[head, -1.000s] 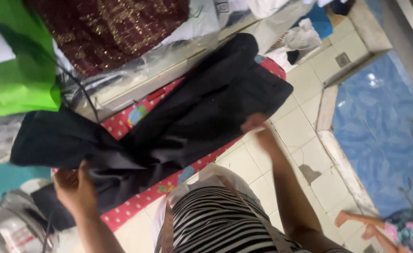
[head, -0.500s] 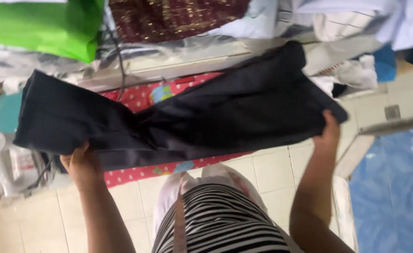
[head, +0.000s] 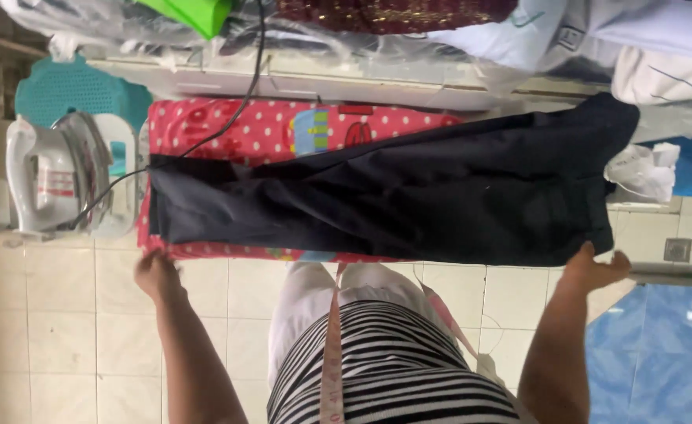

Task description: Ironing a white garment and a pair of dark trousers on an ironing board.

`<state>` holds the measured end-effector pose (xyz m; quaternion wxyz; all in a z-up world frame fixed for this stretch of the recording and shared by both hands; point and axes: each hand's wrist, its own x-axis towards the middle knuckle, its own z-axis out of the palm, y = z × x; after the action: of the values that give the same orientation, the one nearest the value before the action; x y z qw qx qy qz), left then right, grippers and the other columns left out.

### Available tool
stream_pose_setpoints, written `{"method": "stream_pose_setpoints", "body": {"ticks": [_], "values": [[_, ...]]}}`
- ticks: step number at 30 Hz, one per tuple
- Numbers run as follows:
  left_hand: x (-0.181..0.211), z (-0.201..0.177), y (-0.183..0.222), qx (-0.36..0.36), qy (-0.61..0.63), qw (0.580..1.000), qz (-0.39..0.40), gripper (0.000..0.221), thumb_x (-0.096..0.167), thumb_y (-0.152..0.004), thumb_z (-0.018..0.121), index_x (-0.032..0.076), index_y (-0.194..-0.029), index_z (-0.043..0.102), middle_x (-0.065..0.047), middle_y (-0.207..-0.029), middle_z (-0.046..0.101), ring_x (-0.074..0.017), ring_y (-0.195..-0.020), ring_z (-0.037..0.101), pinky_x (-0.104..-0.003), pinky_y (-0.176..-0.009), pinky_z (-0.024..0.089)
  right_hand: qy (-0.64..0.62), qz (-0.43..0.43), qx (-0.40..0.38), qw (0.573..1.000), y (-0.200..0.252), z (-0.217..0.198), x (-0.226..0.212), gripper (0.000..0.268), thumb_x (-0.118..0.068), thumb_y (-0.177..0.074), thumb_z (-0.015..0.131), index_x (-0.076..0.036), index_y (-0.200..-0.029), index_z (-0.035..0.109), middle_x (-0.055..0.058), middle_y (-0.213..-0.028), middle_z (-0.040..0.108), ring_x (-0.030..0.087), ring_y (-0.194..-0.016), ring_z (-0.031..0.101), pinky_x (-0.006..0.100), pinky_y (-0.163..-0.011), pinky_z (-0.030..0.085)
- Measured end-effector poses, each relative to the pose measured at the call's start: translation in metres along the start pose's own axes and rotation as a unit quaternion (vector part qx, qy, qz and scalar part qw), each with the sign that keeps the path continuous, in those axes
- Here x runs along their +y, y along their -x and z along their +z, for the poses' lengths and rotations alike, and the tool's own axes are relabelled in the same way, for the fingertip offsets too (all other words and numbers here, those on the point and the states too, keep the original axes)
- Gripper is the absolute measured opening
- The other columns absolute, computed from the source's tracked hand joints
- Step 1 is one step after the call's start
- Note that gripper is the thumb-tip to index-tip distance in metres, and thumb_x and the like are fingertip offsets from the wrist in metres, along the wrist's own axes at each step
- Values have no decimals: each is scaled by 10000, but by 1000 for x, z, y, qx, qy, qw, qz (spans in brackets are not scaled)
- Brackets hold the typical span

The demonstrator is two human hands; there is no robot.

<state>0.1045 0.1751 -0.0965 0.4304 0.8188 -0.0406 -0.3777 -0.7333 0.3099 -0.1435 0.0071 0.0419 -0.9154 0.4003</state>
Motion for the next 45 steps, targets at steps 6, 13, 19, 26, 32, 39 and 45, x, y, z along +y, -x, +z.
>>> {"method": "stream_pose_setpoints", "body": {"ticks": [6, 13, 19, 26, 32, 39, 45], "values": [[44, 34, -59, -34, -200, 923, 326, 445, 444, -961, 568, 77, -1120, 761, -118, -1010, 758, -240, -940, 664, -415, -814, 473, -156, -328, -164, 917, 145, 27, -80, 312, 68, -947, 694, 16, -1232, 578, 203, -1215, 515, 245, -764, 588, 274, -601, 466], [99, 67, -48, -114, -283, 912, 274, 527, 564, -972, 716, 90, -1202, 723, -151, -1026, 719, -345, -1003, 668, -502, -895, 476, 125, 100, -597, 786, 270, 3, -116, 827, -771, -961, 507, 15, -977, 766, 242, -846, 764, 316, -642, 752, 369, -535, 584], [199, 18, 57, -289, -10, 833, 472, 29, -20, -1052, 670, -7, -1057, 645, -122, -906, 585, -233, -894, 584, -371, -884, 466, 67, 270, -566, 776, 285, -5, -111, 800, -783, -978, 449, -23, -1078, 680, 189, -1011, 762, 303, -834, 757, 350, -715, 602], [109, -71, -26, -305, -85, 899, 301, 79, 149, -1073, 663, 84, -1035, 640, -61, -948, 600, -214, -1021, 577, -402, -1057, 410, 36, 252, -478, 841, 311, -47, -130, 806, -720, -993, 577, 72, -1100, 684, 288, -1021, 742, 377, -909, 757, 420, -765, 610], [91, -37, -41, -297, -196, 927, 121, 590, 590, -1040, 581, 25, -983, 741, -181, -899, 709, -332, -916, 700, -467, -945, 505, -84, 251, -402, 877, 305, -31, -97, 524, -475, -1002, 733, 1, -1184, 608, 200, -1050, 720, 320, -920, 746, 448, -864, 603], [113, -13, -55, -280, -192, 894, 293, 311, 332, -1022, 764, 91, -850, 670, -18, -676, 513, -165, -648, 530, -308, -612, 426, -177, 219, -354, 892, 301, -18, -65, 335, -276, -974, 792, -53, -1151, 616, 107, -973, 694, 221, -807, 752, 369, -826, 647], [79, 11, -95, -202, -151, 862, 439, 217, 217, -1143, 663, 41, -1029, 606, -132, -874, 577, -305, -740, 669, -378, -610, 540, -111, 190, -388, 895, 305, -21, -54, 415, -345, -1064, 682, 23, -1232, 592, 226, -1069, 699, 327, -934, 739, 492, -892, 590]]}}
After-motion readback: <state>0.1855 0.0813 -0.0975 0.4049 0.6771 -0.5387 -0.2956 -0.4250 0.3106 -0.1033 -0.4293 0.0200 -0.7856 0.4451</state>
